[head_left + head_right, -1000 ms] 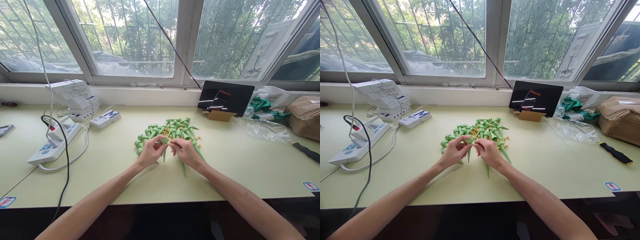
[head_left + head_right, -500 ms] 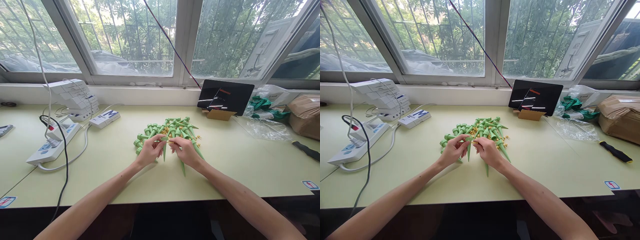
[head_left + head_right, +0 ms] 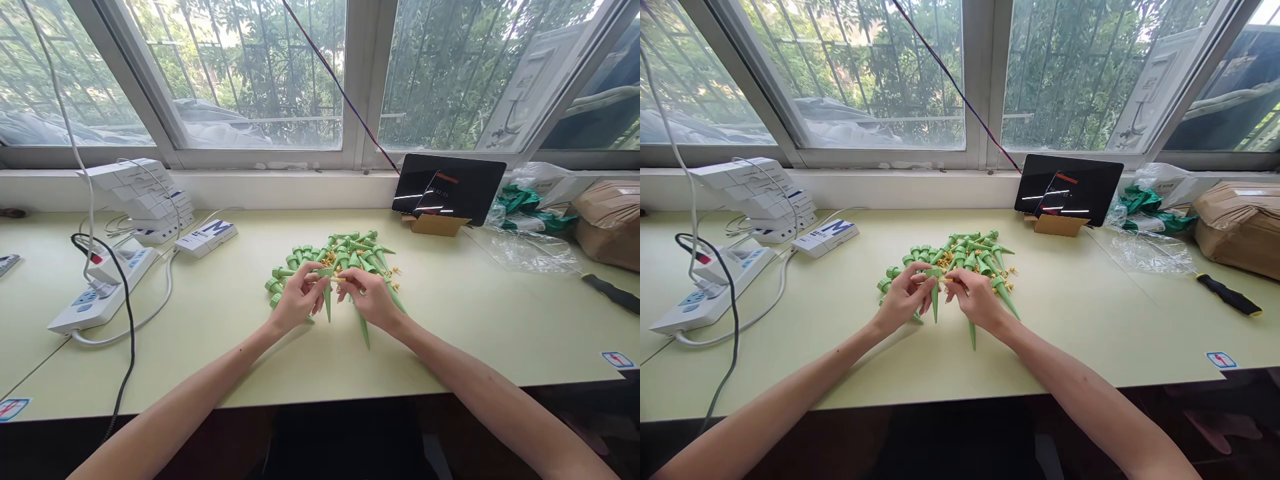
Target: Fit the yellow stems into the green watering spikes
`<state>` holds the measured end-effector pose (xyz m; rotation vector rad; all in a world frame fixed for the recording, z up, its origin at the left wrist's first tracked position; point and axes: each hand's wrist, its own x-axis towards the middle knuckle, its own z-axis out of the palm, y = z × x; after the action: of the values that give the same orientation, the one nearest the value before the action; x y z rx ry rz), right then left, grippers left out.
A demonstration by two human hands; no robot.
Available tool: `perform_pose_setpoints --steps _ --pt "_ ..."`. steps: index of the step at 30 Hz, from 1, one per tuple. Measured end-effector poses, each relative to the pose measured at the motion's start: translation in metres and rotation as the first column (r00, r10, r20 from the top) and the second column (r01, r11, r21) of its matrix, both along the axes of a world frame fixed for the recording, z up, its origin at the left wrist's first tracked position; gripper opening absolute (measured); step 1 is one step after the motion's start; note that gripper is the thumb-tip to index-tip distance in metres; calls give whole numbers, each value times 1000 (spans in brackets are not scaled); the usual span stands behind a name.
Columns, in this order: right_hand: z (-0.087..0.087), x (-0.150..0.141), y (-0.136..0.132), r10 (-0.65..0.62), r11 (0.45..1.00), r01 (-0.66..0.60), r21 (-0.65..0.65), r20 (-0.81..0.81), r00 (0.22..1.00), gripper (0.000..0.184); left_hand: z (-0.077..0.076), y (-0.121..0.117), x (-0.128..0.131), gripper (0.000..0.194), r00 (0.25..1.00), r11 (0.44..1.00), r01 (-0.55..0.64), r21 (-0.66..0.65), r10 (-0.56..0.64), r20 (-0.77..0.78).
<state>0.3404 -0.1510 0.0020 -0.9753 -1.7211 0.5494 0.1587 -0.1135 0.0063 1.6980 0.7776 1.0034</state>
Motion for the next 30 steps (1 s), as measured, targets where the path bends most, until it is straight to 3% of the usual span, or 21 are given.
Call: perform_pose_setpoints --steps 11,20,30 --pt "2 0 -4 6 999 -5 -36 5 1000 14 -5 2 -1 22 997 998 60 -13 -60 41" --pt "6 -2 -8 38 982 -56 -179 -104 994 16 -9 2 -3 20 1000 999 25 45 -26 8" --pt "4 -1 -6 34 994 -34 -100 -2 999 12 -6 -1 -2 23 997 997 69 -34 -68 21"
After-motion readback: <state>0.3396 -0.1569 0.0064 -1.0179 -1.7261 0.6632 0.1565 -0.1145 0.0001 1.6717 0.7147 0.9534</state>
